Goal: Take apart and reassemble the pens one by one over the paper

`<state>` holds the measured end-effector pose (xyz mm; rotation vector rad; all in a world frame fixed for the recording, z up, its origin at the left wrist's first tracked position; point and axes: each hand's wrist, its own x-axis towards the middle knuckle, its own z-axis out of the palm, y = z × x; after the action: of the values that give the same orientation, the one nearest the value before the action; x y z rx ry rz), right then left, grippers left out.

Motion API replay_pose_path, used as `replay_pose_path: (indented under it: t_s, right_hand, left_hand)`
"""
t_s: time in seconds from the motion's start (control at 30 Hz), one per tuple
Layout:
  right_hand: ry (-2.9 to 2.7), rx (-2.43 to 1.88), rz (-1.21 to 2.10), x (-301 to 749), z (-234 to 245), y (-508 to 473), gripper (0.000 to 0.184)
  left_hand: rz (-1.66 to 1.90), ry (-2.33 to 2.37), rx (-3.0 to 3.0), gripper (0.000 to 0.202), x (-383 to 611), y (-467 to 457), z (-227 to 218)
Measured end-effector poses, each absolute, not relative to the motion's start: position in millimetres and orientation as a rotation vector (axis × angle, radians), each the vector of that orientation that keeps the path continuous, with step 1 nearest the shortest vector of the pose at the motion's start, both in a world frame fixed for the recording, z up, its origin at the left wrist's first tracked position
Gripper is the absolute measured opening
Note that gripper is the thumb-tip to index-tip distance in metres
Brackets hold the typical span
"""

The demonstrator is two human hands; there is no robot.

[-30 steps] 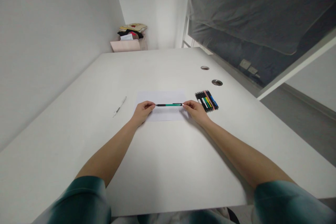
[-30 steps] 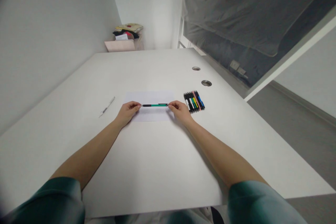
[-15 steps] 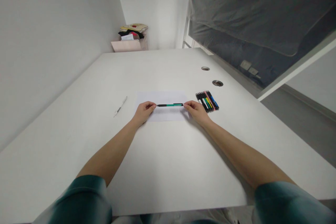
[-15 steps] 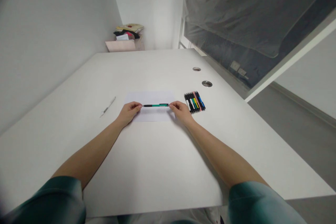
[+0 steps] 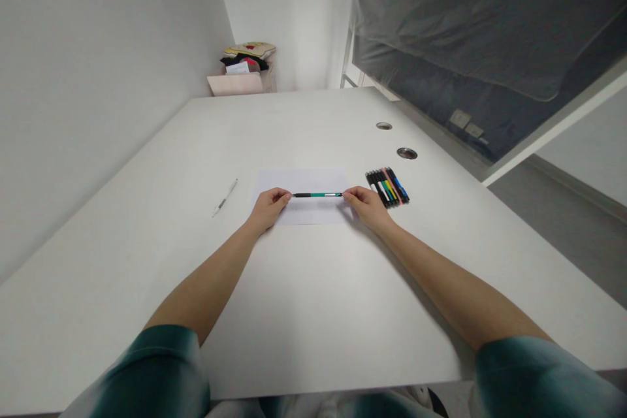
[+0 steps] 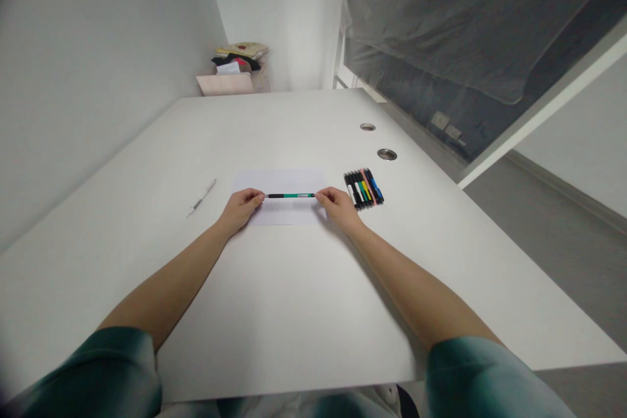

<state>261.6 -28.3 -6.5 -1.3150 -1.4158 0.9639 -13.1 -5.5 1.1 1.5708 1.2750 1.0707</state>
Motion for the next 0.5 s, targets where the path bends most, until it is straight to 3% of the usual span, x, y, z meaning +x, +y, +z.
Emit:
replay_pose_path:
  t_s: [0.5]
  right_hand:
    - [-1.449,-1.336,0.917,262.2,-9.7,-26.3,0.04]
  left_hand:
    - [1.008,1.294,1.678,0.034,-14.1,-4.9,-0.3]
